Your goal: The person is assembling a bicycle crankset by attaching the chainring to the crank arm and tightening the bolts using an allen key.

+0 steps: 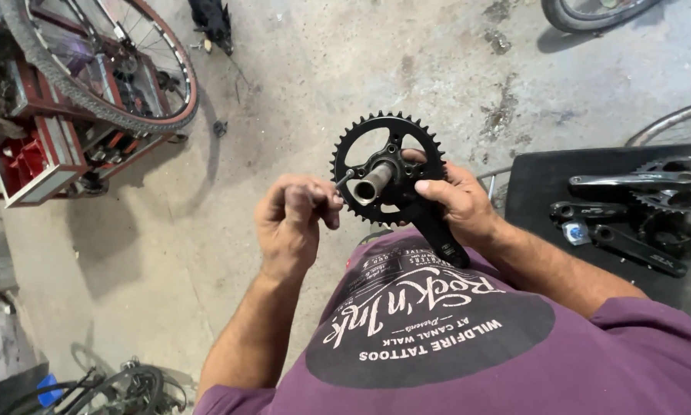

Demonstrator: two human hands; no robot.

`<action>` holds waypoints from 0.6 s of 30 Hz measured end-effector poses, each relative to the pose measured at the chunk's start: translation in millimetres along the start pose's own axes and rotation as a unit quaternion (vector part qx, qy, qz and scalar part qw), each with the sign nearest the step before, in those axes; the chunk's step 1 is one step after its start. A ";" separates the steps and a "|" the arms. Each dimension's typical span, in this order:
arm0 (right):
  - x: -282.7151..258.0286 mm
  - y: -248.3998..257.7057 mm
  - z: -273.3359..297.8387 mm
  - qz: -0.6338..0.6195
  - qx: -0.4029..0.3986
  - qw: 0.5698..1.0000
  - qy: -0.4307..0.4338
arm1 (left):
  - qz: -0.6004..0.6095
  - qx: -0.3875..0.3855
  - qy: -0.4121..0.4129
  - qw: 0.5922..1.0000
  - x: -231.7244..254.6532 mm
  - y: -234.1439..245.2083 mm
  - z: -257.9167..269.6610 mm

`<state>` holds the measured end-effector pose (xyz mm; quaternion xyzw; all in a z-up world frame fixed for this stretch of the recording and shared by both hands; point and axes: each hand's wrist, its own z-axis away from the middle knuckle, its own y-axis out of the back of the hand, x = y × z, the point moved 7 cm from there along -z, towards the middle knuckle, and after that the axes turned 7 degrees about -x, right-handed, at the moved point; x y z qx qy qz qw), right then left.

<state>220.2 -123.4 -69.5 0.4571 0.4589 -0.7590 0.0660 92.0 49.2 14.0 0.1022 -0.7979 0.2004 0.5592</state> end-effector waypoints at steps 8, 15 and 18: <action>-2.6 -17.4 -5.0 0.018 -0.029 0.999 -0.013 | -0.423 -0.137 -0.101 0.890 87.0 -49.1 -38.6; -10.1 -34.4 -5.7 0.027 -0.030 0.999 -0.008 | -0.548 -0.190 -0.219 0.784 101.4 -41.5 -32.7; -8.5 -42.9 -4.9 0.020 -0.023 1.000 -0.004 | -0.501 -0.128 -0.236 0.823 90.4 -34.8 -20.1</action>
